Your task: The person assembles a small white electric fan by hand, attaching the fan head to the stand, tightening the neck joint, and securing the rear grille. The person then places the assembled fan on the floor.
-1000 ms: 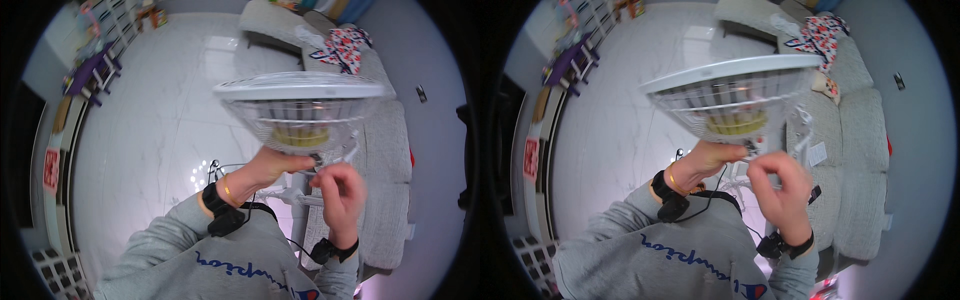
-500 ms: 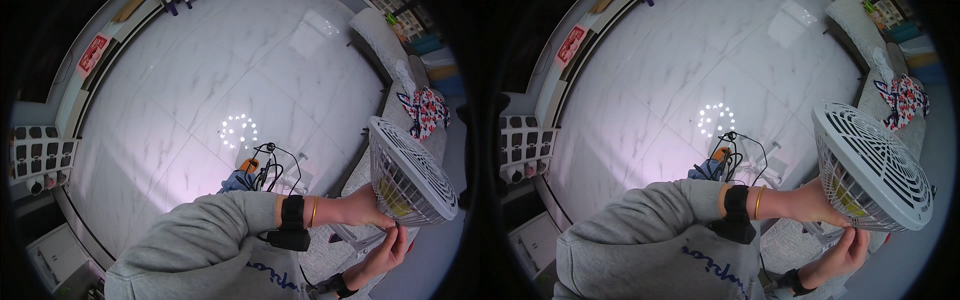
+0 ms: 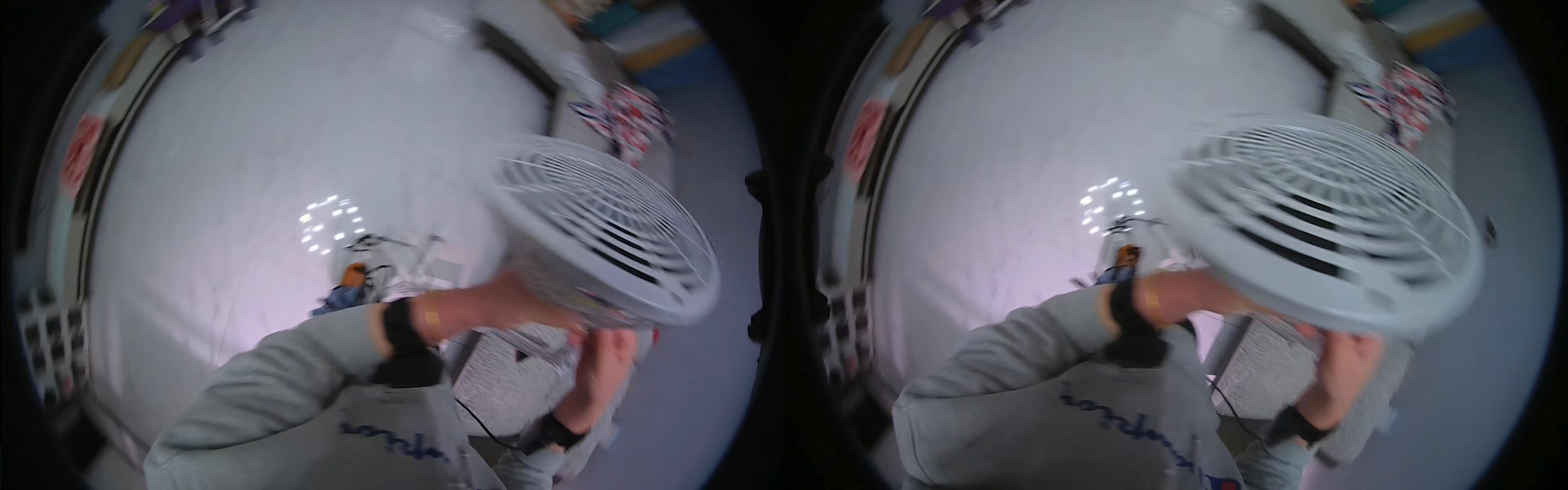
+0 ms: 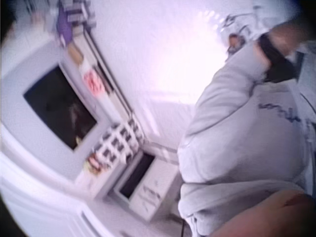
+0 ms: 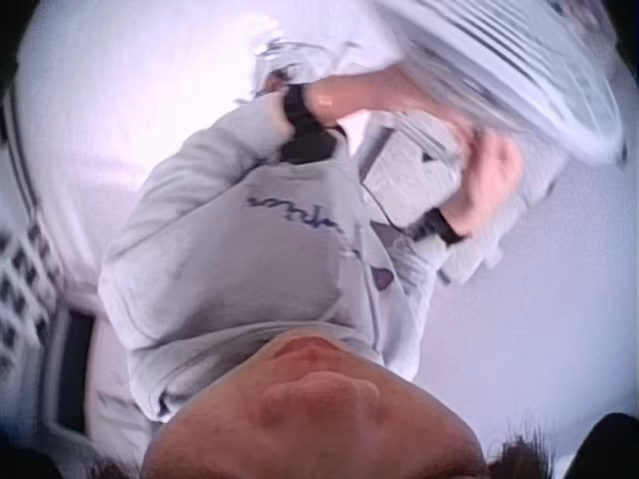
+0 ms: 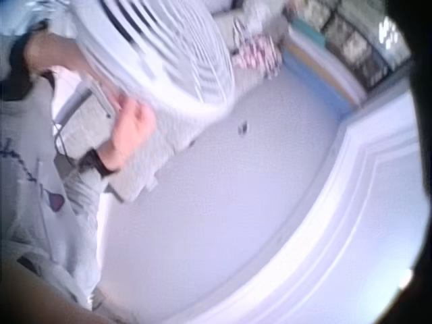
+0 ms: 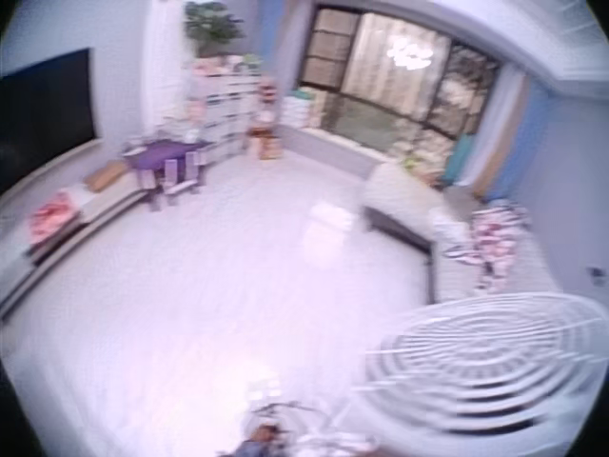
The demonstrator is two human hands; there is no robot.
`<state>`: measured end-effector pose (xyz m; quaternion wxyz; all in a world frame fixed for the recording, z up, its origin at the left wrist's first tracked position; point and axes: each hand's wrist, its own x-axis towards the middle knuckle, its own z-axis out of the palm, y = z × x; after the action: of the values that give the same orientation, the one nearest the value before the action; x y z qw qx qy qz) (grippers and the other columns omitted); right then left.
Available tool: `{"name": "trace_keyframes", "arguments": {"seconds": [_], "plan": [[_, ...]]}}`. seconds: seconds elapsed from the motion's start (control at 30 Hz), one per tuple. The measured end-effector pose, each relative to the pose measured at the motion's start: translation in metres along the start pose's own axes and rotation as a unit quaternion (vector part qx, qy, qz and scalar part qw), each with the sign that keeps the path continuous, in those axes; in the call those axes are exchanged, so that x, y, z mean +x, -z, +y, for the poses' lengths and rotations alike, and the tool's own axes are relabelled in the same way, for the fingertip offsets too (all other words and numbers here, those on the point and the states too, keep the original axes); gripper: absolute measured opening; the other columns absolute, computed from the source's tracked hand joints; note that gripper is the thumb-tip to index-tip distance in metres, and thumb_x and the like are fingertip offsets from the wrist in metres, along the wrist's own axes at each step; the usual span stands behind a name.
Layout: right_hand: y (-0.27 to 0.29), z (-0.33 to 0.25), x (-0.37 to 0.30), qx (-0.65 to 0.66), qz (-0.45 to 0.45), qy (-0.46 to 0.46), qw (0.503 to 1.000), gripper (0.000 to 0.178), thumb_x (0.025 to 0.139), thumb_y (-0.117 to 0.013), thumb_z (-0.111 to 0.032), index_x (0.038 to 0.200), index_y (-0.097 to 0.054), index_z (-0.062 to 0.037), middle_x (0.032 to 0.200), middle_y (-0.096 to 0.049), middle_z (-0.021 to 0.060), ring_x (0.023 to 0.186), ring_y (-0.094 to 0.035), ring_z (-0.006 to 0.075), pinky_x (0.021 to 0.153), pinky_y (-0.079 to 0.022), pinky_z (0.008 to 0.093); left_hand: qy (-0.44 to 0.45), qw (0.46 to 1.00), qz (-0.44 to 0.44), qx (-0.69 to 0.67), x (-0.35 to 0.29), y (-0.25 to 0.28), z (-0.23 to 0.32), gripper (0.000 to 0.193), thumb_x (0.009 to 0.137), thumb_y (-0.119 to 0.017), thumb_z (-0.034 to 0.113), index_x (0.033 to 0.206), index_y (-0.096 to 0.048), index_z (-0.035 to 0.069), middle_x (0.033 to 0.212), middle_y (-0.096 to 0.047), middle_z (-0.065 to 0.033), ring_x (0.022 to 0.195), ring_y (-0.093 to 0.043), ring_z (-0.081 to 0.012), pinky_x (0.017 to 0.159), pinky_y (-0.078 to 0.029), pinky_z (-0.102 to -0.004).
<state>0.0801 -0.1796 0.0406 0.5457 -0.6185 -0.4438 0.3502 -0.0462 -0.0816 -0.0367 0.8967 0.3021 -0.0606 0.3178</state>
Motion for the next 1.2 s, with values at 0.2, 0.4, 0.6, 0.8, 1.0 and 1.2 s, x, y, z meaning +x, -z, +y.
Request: {"name": "trace_keyframes", "arguments": {"seconds": [0.2,0.4,0.6,0.8,1.0,1.2], "plan": [[0.004,-0.028,0.013,-0.044,-0.103,-0.105,0.988,0.01,0.08,-0.053,-0.004,0.081,-0.057,0.0055,0.069,-0.06,0.0078,0.067,-0.059,0.0119,0.06,-0.049,0.0227,-0.139,0.933,0.001,0.332,-0.001,0.014,-0.007,0.044,0.071,-0.07,0.017,0.11,-0.053,0.006,0.104,-0.057,-0.0052,0.092,-0.054,-0.0145,0.079,-0.045,-0.0284],[0.001,-0.034,0.014,-0.097,-0.209,-0.149,0.962,0.024,0.086,-0.047,-0.017,0.076,-0.056,0.0032,0.059,-0.053,0.003,0.05,-0.047,0.0063,0.046,-0.037,0.0224,-0.186,0.882,-0.015,0.433,-0.003,0.036,-0.01,0.059,0.065,-0.076,0.02,0.116,-0.049,0.009,0.111,-0.055,-0.006,0.099,-0.053,-0.0174,0.083,-0.045,-0.0288],[0.005,-0.024,0.016,-0.219,-0.225,-0.038,0.949,0.025,0.086,-0.045,-0.017,0.075,-0.053,0.0034,0.063,-0.054,0.0156,0.057,-0.053,0.0264,0.053,-0.04,0.0333,-0.056,0.969,0.014,0.24,-0.004,0.039,-0.017,0.069,0.06,-0.078,0.015,0.121,-0.046,0.012,0.118,-0.05,-0.0034,0.106,-0.048,-0.0181,0.09,-0.041,-0.0337],[-0.001,-0.02,0.012,-0.239,-0.19,0.126,0.944,0.018,0.086,-0.045,-0.014,0.079,-0.049,0.0021,0.07,-0.051,0.0176,0.064,-0.05,0.0356,0.056,-0.04,0.0375,-0.024,0.993,0.019,0.11,0.002,0.026,-0.016,0.069,0.063,-0.075,0.013,0.124,-0.042,0.008,0.119,-0.049,-0.0057,0.108,-0.047,-0.0189,0.09,-0.04,-0.0332],[-0.005,-0.014,0.015,-0.242,-0.172,0.172,0.939,0.013,0.084,-0.047,-0.011,0.08,-0.05,0.0016,0.072,-0.052,0.0154,0.065,-0.051,0.034,0.056,-0.041,0.0358,0.044,0.995,0.04,0.082,-0.002,0.013,-0.003,0.065,0.067,-0.072,0.017,0.124,-0.042,0.008,0.119,-0.048,-0.0075,0.108,-0.048,-0.0199,0.088,-0.041,-0.0324],[-0.01,-0.013,0.0,-0.23,-0.07,0.164,0.957,0.01,0.076,-0.057,-0.002,0.086,-0.056,-0.0008,0.071,-0.056,0.009,0.054,-0.054,0.0194,0.049,-0.041,0.0249,-0.004,0.998,0.001,-0.065,0.001,0.018,-0.012,0.045,0.075,-0.064,0.016,0.116,-0.047,0.006,0.098,-0.055,-0.0035,0.081,-0.051,-0.0081,0.064,-0.041,-0.0209]]}}
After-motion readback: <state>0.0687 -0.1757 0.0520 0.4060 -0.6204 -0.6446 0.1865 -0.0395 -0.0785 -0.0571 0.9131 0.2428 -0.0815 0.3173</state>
